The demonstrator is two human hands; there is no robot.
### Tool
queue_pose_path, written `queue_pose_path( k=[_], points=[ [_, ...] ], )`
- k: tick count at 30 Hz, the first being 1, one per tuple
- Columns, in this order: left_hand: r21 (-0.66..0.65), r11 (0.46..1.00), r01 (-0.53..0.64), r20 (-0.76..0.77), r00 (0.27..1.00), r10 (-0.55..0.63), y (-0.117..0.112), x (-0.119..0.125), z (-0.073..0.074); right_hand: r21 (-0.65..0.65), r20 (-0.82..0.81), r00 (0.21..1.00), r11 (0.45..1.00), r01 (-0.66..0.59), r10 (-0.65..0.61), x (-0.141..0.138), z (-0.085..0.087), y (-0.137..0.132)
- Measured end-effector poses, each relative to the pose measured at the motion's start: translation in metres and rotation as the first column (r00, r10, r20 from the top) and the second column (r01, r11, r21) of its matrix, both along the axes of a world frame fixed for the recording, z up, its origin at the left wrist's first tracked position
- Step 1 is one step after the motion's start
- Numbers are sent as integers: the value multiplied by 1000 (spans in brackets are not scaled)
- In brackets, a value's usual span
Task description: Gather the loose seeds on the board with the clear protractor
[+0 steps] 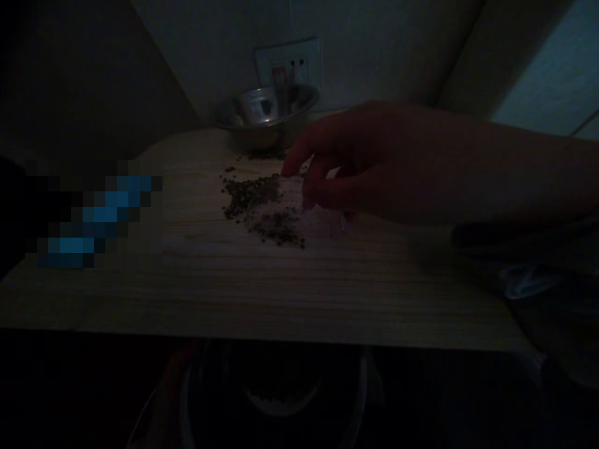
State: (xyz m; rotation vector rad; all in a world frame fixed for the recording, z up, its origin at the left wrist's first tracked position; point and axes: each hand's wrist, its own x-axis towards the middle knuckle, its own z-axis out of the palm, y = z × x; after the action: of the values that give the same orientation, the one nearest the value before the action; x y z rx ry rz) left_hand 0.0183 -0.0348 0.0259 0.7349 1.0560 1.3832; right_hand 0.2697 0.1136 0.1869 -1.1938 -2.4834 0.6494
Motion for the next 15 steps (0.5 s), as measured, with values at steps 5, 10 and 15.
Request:
queue_pose_path(
  k=[5, 10, 15],
  points=[
    [-18, 997, 78, 78, 994, -76, 6, 9, -2, 40, 79, 985, 988, 151, -154, -1, -3, 1],
    [-20, 996, 85, 118, 990, -82, 8, 10, -1, -9, 100, 987, 991, 130, -129, -6, -4, -1],
    [-31, 997, 77, 131, 989, -73, 7, 9, -1, -59, 71, 996, 996, 60, -55, -9, -4, -8]
  ],
)
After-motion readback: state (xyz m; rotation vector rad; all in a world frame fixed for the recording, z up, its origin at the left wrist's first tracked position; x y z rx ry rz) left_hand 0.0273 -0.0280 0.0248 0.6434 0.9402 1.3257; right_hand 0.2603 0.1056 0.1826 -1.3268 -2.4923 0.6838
